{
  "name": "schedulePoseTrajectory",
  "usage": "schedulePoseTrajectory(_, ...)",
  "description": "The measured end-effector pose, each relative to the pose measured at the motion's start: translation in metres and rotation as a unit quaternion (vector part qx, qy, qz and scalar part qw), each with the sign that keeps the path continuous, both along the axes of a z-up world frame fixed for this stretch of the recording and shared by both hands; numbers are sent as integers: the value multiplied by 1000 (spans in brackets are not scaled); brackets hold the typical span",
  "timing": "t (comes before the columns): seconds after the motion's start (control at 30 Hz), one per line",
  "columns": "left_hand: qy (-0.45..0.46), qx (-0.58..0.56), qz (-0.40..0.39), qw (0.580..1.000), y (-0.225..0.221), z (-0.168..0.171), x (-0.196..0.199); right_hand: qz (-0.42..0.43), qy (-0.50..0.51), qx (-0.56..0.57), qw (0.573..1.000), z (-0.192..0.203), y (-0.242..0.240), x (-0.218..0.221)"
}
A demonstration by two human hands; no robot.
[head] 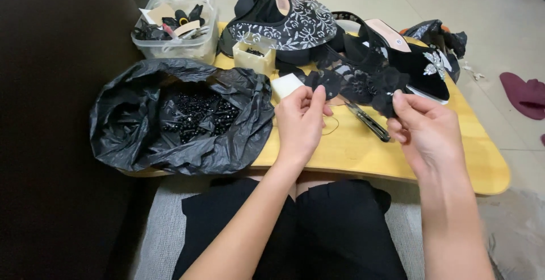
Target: The person is manually sewing a decorative black bow onto a shoe upper component at a work table.
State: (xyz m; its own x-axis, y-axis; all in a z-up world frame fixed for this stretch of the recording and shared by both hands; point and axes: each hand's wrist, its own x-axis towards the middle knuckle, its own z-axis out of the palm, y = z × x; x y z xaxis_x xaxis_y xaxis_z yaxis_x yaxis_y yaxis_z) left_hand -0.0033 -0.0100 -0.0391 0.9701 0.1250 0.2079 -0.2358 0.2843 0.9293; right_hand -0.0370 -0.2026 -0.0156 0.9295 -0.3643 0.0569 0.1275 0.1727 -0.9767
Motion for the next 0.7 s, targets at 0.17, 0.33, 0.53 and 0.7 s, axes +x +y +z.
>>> schedulePoseTrajectory(0.17, 1, 8, -4, 1000, 0, 0, 0, -12, -7, 30, 999, -25, -5, 5)
schedulePoseTrajectory(0.33, 4, 26, 2, 1000, -3, -2, 1, 15, -41, 83, 996, -36, -10, 1)
schedulePoseTrajectory(0.53, -9, 116, 54, 992, -7, -1, 3, -3, -44, 58, 997, -43, -12, 5)
schedulePoseTrajectory(0.7, 85, 182, 65, 978, -19, 11, 6, -6, -48, 72, 996, -38, -6, 4)
